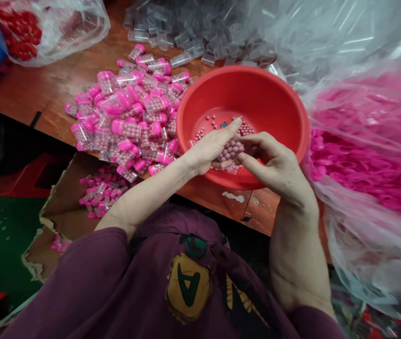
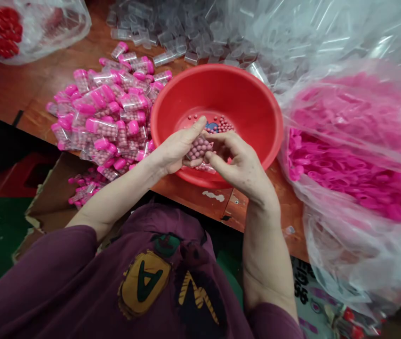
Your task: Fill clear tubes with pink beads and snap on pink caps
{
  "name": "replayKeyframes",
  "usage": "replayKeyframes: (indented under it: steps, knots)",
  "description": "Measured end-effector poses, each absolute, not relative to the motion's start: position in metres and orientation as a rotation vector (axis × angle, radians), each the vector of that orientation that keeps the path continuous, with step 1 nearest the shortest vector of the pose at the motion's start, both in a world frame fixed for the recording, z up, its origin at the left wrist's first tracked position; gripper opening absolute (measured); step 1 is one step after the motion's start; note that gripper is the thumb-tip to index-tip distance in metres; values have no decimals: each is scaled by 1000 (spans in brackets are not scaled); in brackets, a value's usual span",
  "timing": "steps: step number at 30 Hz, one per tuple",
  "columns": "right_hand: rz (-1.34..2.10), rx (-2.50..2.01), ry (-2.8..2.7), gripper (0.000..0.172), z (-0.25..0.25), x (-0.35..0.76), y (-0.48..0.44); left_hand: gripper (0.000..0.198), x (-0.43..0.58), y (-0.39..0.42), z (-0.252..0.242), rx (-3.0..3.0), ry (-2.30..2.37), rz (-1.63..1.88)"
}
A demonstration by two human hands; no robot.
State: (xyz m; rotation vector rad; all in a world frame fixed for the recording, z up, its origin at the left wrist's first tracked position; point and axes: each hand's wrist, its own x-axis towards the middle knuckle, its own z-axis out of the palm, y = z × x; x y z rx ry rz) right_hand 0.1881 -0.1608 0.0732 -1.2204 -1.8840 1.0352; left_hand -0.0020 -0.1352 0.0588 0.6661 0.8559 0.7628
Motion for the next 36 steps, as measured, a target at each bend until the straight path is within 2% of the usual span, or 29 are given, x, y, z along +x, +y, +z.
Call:
replayKeyframes:
  steps: [2,9,14,19,23,30,34,36]
  knots:
    - [1142,-1278,-1788,34,75,186,-159,61,0,-132,56,674,878,752]
    - [1416,-1290,-1760,46,82,192,-136,78,2,-128,48,695,875,683]
    - [1642,-1233,-1730,45,78,194,-124,78,3,-130,50,675,867,636]
    - [1783,-1277,-1496,52,58,194,-122,67,3,-129,51,649,936,640]
    - [1657,-1298,-1515,55,59,194,-126,65,4,-128,49,675,932,690]
    - [1481,-1306,-1664,66,72,194,-137,79,3,-123,42,738,841,628]
    - [1284,-1410,-1553,63,61,193,-137,74,-3,-118,46,755,789,622]
    - [1141,-1468,-1485,59,61,195,-142,65,-6,-121,52,750,801,663]
